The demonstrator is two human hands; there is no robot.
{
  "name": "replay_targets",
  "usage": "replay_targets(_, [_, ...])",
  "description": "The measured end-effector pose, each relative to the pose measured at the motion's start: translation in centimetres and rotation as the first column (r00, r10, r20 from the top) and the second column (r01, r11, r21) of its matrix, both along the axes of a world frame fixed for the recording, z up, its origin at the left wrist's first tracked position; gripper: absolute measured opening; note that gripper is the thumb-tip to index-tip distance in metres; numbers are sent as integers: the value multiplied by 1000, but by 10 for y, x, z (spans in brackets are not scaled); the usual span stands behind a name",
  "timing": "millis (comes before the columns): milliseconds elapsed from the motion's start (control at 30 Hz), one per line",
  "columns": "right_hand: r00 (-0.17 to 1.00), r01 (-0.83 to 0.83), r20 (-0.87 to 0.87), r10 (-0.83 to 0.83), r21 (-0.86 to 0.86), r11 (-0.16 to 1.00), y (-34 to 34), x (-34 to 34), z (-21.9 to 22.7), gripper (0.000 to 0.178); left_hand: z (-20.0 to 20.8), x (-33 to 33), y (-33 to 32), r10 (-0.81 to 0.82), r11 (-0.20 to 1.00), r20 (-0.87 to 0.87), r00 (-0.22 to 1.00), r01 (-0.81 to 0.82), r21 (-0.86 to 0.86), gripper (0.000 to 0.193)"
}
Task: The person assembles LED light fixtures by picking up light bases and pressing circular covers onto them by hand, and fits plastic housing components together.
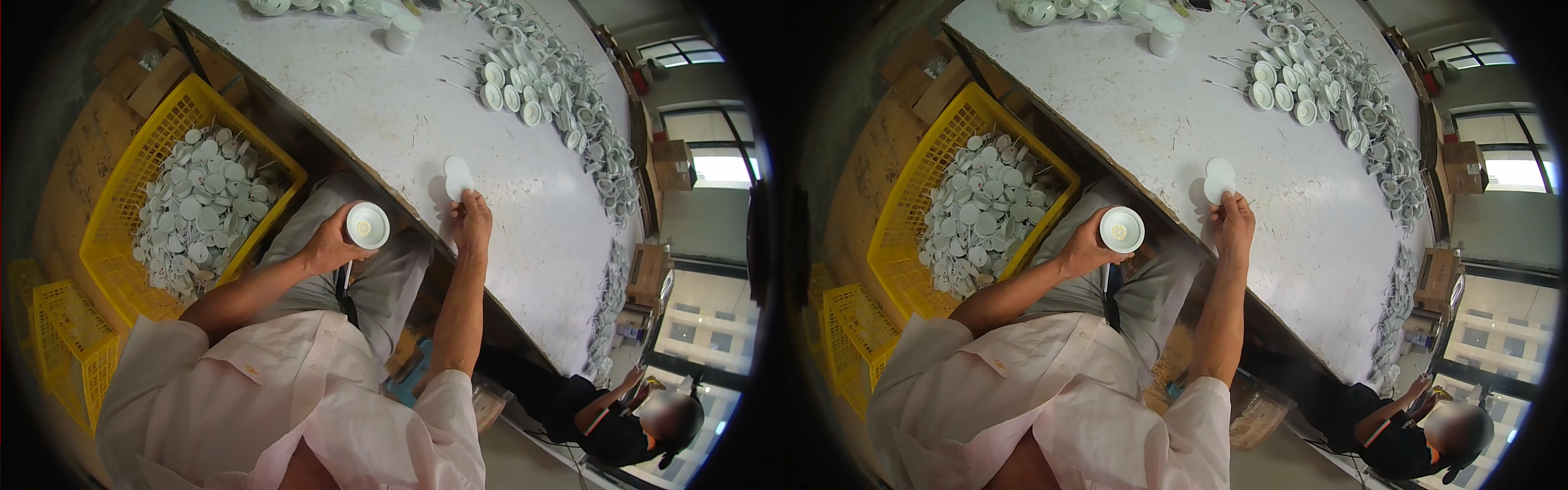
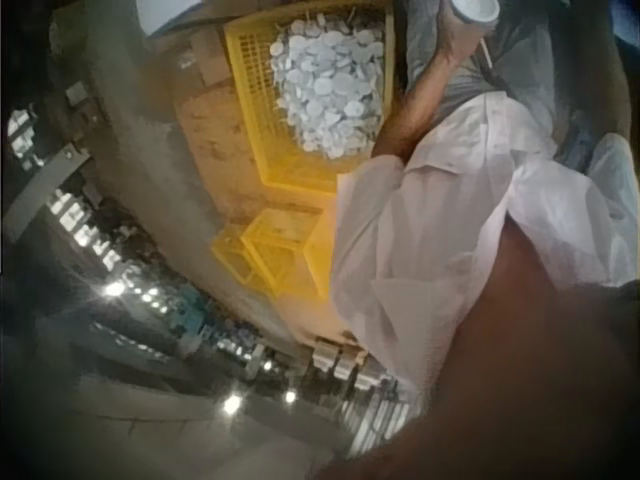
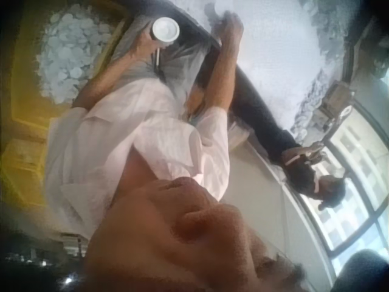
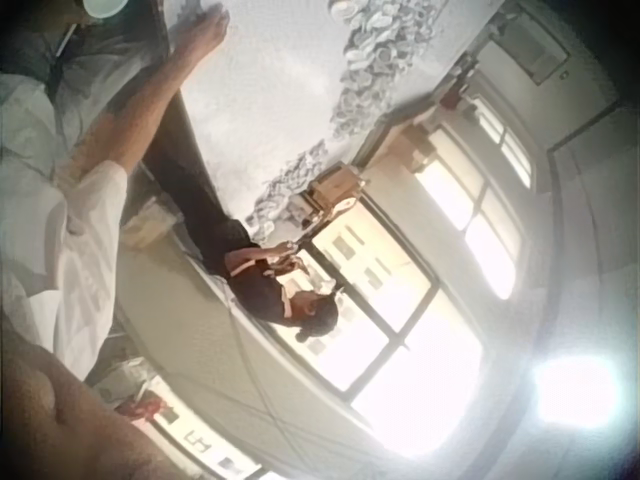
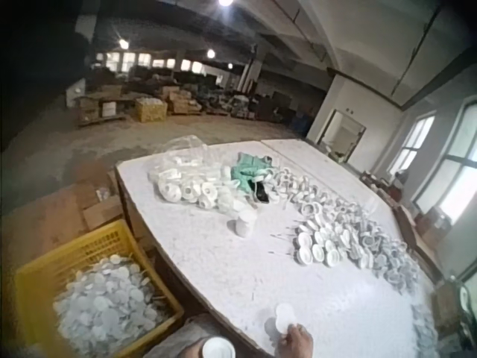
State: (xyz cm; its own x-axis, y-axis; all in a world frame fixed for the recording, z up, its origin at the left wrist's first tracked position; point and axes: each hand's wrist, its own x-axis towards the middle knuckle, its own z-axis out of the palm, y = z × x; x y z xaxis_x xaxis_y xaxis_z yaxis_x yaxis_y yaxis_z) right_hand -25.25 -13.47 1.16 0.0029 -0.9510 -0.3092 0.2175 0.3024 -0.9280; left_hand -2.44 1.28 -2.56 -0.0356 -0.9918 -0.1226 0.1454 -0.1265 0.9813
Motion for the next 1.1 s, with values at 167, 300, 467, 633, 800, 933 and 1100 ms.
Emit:
replay_targets(167, [998,2,69,-4,33,999,30,12,1,11,4,1,-10,-17,1000,-73,997,17,4,75])
replay_targets(300, [990,-141,3,141,53,989,65,27,-3,11,16,0,-18,-51,999,-85,995,52,10,78])
replay_targets(467, [968,-210,-133,215,49,976,92,48,-7,12,9,-8,-18,-120,987,-253,960,87,-137,77])
replay_targets(633, [957,-202,-208,203,29,979,101,65,0,16,17,-7,-15,-83,996,-38,996,82,-47,62])
replay_targets(800, [941,-222,-255,221,28,975,102,70,2,22,12,-7,-15,-15,996,32,999,18,-83,50])
replay_targets(933, [948,-216,-232,216,27,976,103,71,-1,24,12,-6,-14,2,996,52,999,3,-94,44])
replay_targets(1100, [974,-188,-128,187,8,982,103,76,-6,23,11,-5,-13,16,995,79,997,-8,-97,43])
